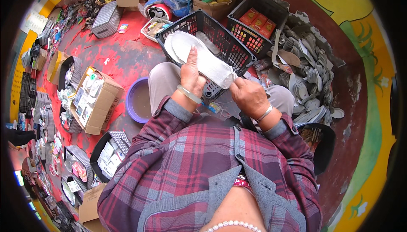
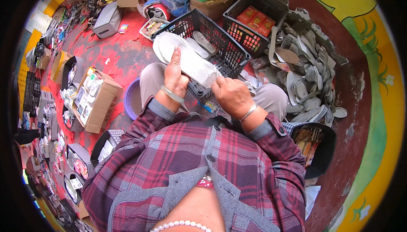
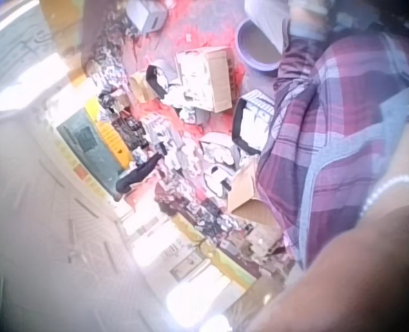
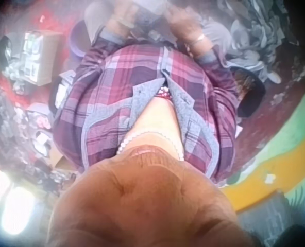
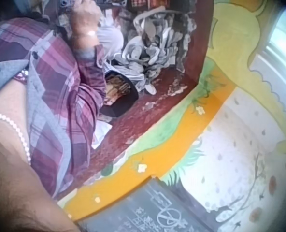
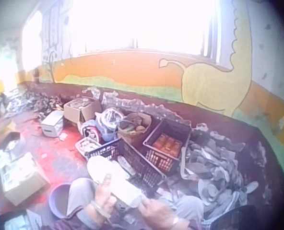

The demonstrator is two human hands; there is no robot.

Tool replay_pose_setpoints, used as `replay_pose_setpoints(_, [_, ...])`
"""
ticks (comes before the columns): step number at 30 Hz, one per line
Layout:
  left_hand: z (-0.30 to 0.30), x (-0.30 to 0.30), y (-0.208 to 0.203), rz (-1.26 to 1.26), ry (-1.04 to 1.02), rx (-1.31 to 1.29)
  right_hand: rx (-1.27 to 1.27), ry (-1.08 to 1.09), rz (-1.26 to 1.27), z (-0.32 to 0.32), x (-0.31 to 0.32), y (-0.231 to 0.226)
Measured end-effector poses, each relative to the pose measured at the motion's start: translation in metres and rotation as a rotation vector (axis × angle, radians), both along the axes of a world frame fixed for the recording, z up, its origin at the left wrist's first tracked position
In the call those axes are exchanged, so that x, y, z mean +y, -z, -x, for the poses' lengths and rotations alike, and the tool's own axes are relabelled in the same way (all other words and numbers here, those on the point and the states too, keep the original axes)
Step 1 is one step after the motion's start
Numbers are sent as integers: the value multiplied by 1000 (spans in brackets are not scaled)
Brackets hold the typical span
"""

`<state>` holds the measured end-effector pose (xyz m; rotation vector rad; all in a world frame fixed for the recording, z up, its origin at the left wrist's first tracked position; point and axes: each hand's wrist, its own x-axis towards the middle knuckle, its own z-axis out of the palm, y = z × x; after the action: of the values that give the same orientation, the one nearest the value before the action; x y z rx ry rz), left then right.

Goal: The person takes a shoe insole from a basket, wipes its surfaces with a cloth, and then places it back into the basket before picking up another one.

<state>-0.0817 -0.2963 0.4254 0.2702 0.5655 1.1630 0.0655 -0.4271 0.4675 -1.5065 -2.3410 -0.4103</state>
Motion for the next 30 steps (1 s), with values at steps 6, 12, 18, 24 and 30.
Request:
replay_pose_setpoints(6, [1,9,-7,-49,-100,-47,725,341,51,2,0,3])
replay_pose_setpoints(12, [-6,9,-9,3,-70,-32,912,417,272,16,6,21])
replay_pose_setpoints(18, [-6,2,-9,-13,-29,-60,936,340,192,12,5,25])
replay_pose_setpoints(24, [-3,7,5,61,11,-88,1035,319,31,12,-3,8])
replay_pose_setpoints(30, [-8,-3,-5,41,6,-77,964,360,-6,13,0,0])
